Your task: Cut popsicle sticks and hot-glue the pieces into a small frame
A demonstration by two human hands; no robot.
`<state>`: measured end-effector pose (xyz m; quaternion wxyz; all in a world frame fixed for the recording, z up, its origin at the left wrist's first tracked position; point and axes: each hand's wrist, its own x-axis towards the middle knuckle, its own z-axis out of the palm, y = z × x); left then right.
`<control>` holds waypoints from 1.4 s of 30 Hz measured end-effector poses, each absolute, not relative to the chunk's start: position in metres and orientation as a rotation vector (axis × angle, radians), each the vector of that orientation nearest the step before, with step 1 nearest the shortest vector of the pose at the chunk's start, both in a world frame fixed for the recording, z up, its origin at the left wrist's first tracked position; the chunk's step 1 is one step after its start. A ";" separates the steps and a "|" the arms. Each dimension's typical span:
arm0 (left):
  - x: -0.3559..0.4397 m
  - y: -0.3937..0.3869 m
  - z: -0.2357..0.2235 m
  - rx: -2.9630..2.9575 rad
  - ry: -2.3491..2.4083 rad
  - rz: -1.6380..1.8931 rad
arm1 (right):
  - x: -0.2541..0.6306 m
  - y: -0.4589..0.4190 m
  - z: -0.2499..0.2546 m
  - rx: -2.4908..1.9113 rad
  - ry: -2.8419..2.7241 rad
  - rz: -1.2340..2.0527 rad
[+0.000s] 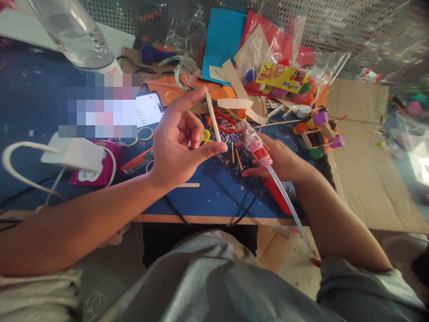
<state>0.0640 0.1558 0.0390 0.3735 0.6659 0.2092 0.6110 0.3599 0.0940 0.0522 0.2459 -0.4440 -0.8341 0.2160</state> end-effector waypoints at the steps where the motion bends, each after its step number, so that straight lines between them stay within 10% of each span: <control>1: 0.064 0.156 0.039 1.706 0.537 1.563 | 0.360 0.094 0.052 -1.201 -2.295 0.572; 42: 0.071 0.141 0.027 1.850 0.221 1.323 | 0.298 0.058 0.082 -1.262 -1.586 1.152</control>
